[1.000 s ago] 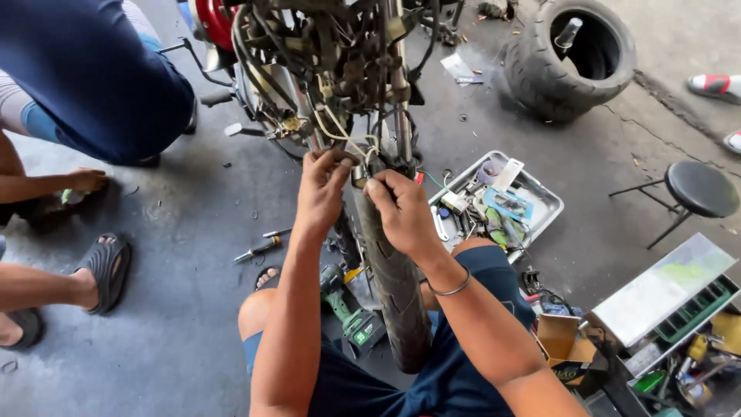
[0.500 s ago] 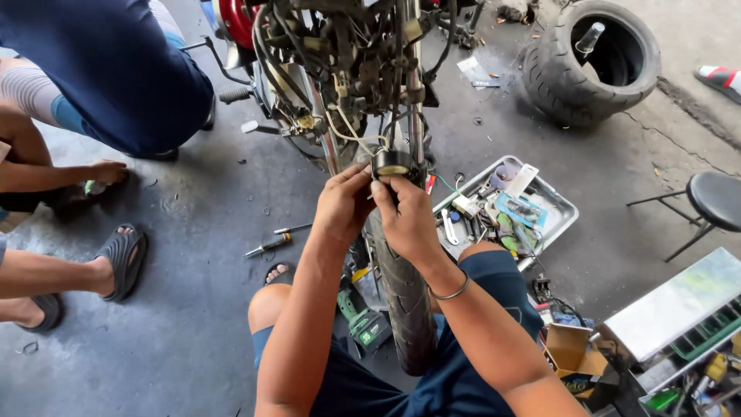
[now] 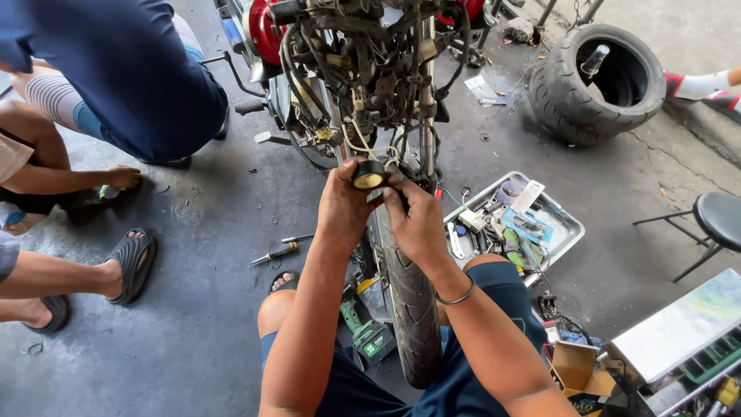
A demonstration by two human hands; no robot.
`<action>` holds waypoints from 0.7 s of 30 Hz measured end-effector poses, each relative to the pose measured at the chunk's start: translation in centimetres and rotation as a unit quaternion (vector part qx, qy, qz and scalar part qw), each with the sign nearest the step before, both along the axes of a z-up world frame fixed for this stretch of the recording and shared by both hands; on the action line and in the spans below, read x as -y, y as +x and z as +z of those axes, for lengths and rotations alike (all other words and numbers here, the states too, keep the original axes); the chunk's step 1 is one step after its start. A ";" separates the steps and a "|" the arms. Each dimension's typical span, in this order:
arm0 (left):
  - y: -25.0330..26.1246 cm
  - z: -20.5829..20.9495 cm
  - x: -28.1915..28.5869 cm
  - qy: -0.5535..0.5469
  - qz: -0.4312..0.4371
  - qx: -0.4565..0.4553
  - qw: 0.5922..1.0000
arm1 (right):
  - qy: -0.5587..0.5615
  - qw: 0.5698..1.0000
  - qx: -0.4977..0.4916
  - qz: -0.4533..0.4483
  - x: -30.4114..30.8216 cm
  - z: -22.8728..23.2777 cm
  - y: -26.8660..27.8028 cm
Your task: The person is wrapping electrical tape around wires on a motorcycle. They carefully wrap the tape around the wires, ensuring they are securely covered.
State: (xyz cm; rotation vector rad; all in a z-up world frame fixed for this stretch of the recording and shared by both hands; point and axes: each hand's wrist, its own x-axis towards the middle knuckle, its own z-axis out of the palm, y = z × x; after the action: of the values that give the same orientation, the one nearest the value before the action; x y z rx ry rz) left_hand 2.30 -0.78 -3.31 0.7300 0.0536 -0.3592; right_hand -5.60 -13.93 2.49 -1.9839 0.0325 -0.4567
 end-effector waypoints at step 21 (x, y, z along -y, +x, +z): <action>0.5 3.2 -2.0 0.352 0.056 0.345 0.868 | -0.049 0.999 -0.007 0.005 1.1 -2.4 0.4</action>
State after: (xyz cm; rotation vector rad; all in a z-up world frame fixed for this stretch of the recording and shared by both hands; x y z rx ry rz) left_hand 2.82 1.24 -0.09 1.5421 -0.4760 0.0700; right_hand -5.21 -15.00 0.05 -2.0828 0.0099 -0.4444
